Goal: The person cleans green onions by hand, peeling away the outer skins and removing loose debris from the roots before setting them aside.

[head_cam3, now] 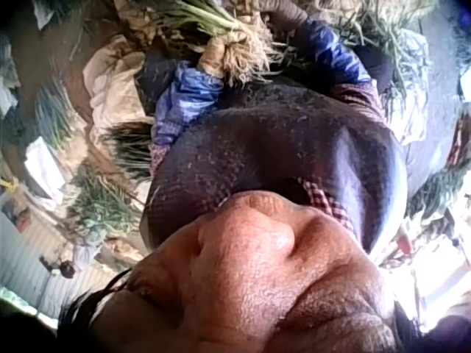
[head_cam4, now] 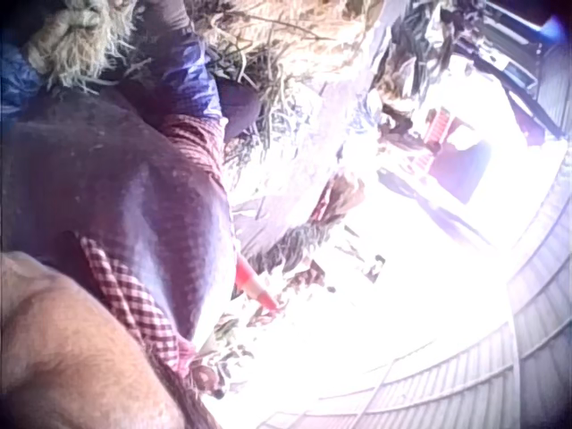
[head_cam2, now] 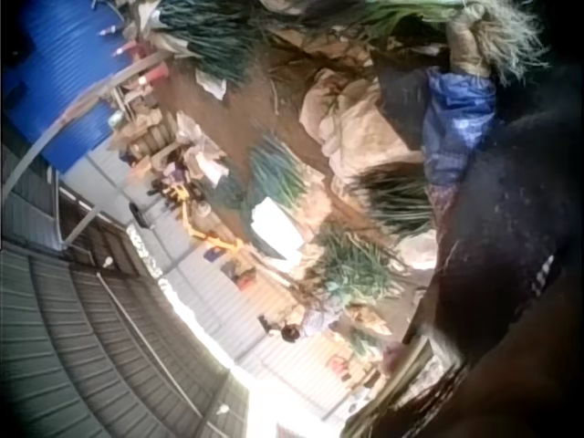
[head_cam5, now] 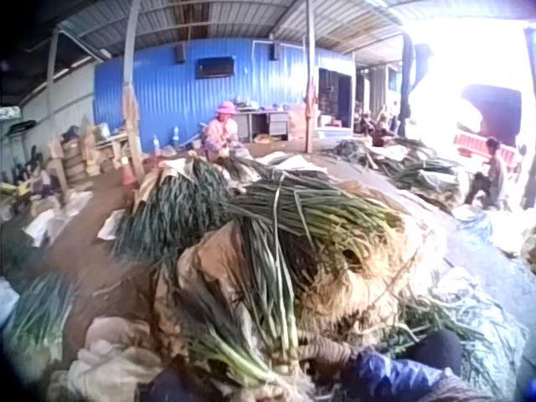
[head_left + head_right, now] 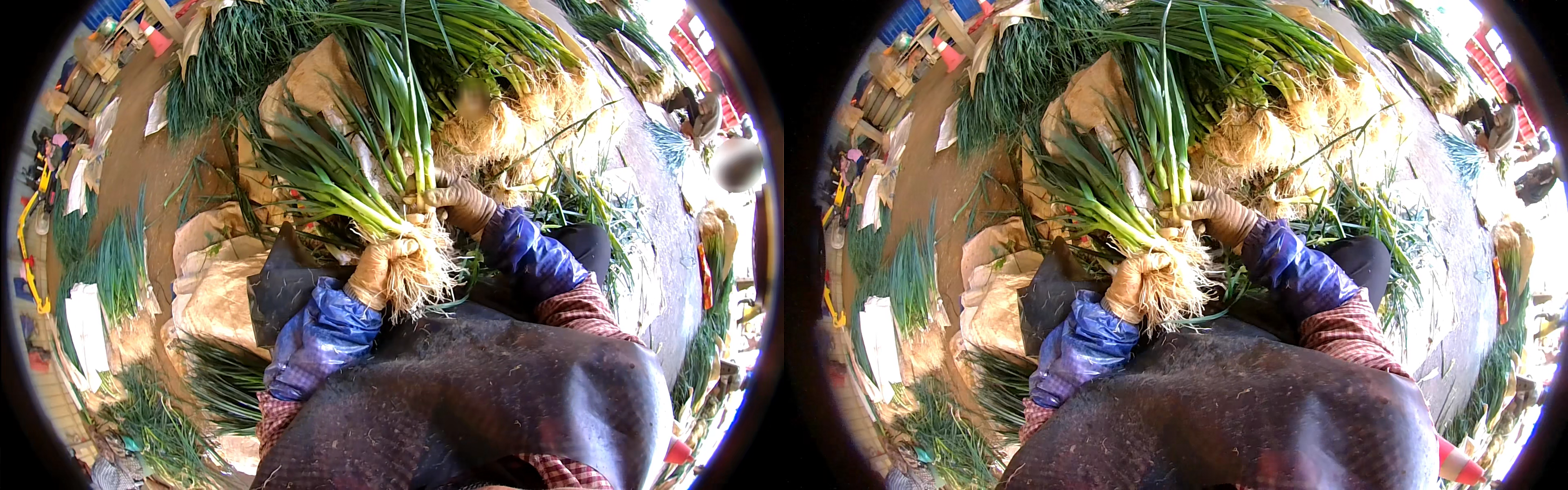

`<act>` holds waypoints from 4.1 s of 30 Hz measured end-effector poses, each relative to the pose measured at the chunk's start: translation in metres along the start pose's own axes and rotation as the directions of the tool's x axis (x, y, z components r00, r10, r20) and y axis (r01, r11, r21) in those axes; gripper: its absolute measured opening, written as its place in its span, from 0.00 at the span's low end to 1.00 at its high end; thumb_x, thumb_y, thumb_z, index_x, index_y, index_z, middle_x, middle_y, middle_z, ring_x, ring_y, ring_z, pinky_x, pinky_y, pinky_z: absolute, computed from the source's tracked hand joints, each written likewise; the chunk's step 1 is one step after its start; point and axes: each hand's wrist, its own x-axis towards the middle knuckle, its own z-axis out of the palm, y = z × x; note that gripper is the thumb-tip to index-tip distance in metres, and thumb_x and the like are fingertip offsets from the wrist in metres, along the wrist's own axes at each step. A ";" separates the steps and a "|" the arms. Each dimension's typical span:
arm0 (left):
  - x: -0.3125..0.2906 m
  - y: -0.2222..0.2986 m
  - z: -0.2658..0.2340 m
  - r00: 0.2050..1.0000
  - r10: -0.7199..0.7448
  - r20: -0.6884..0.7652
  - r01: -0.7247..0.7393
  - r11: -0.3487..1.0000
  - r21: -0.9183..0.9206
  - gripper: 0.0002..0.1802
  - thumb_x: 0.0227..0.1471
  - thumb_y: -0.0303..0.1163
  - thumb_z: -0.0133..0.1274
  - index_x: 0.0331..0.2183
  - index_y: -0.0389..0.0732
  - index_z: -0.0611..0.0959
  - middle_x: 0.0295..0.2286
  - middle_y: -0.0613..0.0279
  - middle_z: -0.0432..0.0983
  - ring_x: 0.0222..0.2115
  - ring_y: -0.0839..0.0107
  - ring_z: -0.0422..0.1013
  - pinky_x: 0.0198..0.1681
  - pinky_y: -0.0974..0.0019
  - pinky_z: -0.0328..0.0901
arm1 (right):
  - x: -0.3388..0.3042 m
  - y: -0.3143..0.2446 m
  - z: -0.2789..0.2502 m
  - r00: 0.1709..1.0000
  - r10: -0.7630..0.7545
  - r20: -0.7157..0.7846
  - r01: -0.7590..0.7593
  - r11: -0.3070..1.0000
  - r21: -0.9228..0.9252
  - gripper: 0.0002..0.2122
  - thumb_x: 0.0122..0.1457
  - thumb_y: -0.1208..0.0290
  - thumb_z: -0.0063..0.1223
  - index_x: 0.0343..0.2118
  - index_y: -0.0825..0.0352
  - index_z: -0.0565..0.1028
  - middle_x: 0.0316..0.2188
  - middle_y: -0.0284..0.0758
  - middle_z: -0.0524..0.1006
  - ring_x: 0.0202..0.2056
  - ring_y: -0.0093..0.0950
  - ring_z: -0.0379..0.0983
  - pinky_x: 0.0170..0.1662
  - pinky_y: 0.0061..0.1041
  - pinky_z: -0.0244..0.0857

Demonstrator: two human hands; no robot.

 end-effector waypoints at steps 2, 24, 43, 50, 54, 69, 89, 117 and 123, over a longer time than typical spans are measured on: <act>0.000 -0.001 0.004 0.999 0.014 0.030 -0.015 0.999 0.035 0.25 0.45 0.19 0.49 0.48 0.34 0.71 0.39 0.50 0.73 0.38 0.59 0.73 0.43 0.57 0.71 | -0.004 -0.004 0.001 1.000 -0.002 0.027 0.003 1.000 -0.020 0.23 0.47 0.71 0.62 0.47 0.70 0.71 0.37 0.38 0.77 0.39 0.28 0.75 0.45 0.25 0.68; -0.001 -0.007 0.030 0.990 0.056 -0.132 -0.062 0.997 -0.042 0.17 0.45 0.17 0.47 0.41 0.29 0.74 0.34 0.50 0.75 0.32 0.59 0.75 0.37 0.60 0.73 | -0.031 -0.021 0.027 0.836 -0.549 -0.002 0.335 0.512 -0.791 0.04 0.55 0.75 0.52 0.26 0.68 0.77 0.18 0.27 0.73 0.20 0.16 0.66 0.23 0.20 0.60; 0.001 0.003 0.016 0.979 0.118 -0.164 -0.140 0.981 -0.132 0.16 0.50 0.26 0.45 0.43 0.34 0.73 0.33 0.53 0.74 0.33 0.58 0.74 0.40 0.53 0.72 | -0.031 -0.022 0.013 0.963 0.137 0.233 0.058 0.736 -0.675 0.12 0.56 0.63 0.57 0.32 0.68 0.76 0.21 0.28 0.73 0.25 0.19 0.67 0.29 0.20 0.63; -0.001 0.013 0.036 0.976 0.202 -0.082 -0.216 0.951 -0.224 0.17 0.48 0.24 0.47 0.43 0.31 0.73 0.33 0.52 0.74 0.32 0.62 0.73 0.39 0.59 0.71 | -0.044 0.010 0.044 0.670 0.575 0.470 0.086 0.568 -0.818 0.13 0.59 0.62 0.48 0.32 0.69 0.74 0.21 0.32 0.72 0.22 0.21 0.68 0.24 0.25 0.65; -0.004 0.019 0.013 0.992 0.080 0.101 -0.053 0.968 -0.246 0.20 0.47 0.25 0.49 0.44 0.31 0.73 0.38 0.48 0.74 0.35 0.59 0.73 0.40 0.58 0.70 | -0.058 -0.007 -0.006 0.963 0.242 0.114 -0.085 0.682 -0.726 0.18 0.55 0.70 0.48 0.50 0.66 0.69 0.24 0.33 0.74 0.21 0.18 0.66 0.23 0.19 0.63; 0.006 0.001 0.007 0.983 -0.097 -0.158 0.102 0.994 0.028 0.18 0.46 0.24 0.50 0.42 0.30 0.74 0.36 0.48 0.76 0.36 0.56 0.75 0.42 0.55 0.72 | -0.006 -0.023 0.044 0.990 -0.142 0.017 -0.001 -0.122 -0.992 0.14 0.52 0.59 0.56 0.24 0.67 0.76 0.16 0.42 0.73 0.19 0.38 0.72 0.25 0.35 0.66; -0.023 -0.002 0.027 0.981 -0.044 0.187 0.036 0.998 0.050 0.35 0.41 0.26 0.54 0.53 0.28 0.65 0.41 0.47 0.73 0.37 0.60 0.73 0.41 0.61 0.71 | -0.009 -0.047 0.035 0.823 -0.561 -0.090 0.021 0.189 -0.982 0.21 0.54 0.51 0.54 0.34 0.69 0.76 0.23 0.42 0.77 0.24 0.34 0.75 0.31 0.29 0.69; -0.016 -0.012 0.040 0.998 0.051 0.048 -0.050 0.998 -0.024 0.29 0.48 0.30 0.47 0.51 0.27 0.65 0.44 0.44 0.71 0.41 0.56 0.72 0.45 0.55 0.70 | -0.056 -0.051 0.069 0.834 -0.495 0.242 0.499 0.493 -0.712 0.08 0.59 0.68 0.52 0.33 0.69 0.75 0.25 0.32 0.74 0.28 0.24 0.70 0.32 0.23 0.64; -0.009 -0.014 0.037 0.996 0.081 0.047 -0.081 0.997 -0.014 0.25 0.48 0.30 0.47 0.46 0.24 0.70 0.39 0.45 0.75 0.38 0.57 0.74 0.44 0.58 0.71 | -0.072 -0.057 0.079 0.779 -0.599 0.187 0.529 0.467 -0.709 0.10 0.59 0.67 0.52 0.29 0.71 0.74 0.28 0.38 0.75 0.32 0.30 0.72 0.36 0.30 0.66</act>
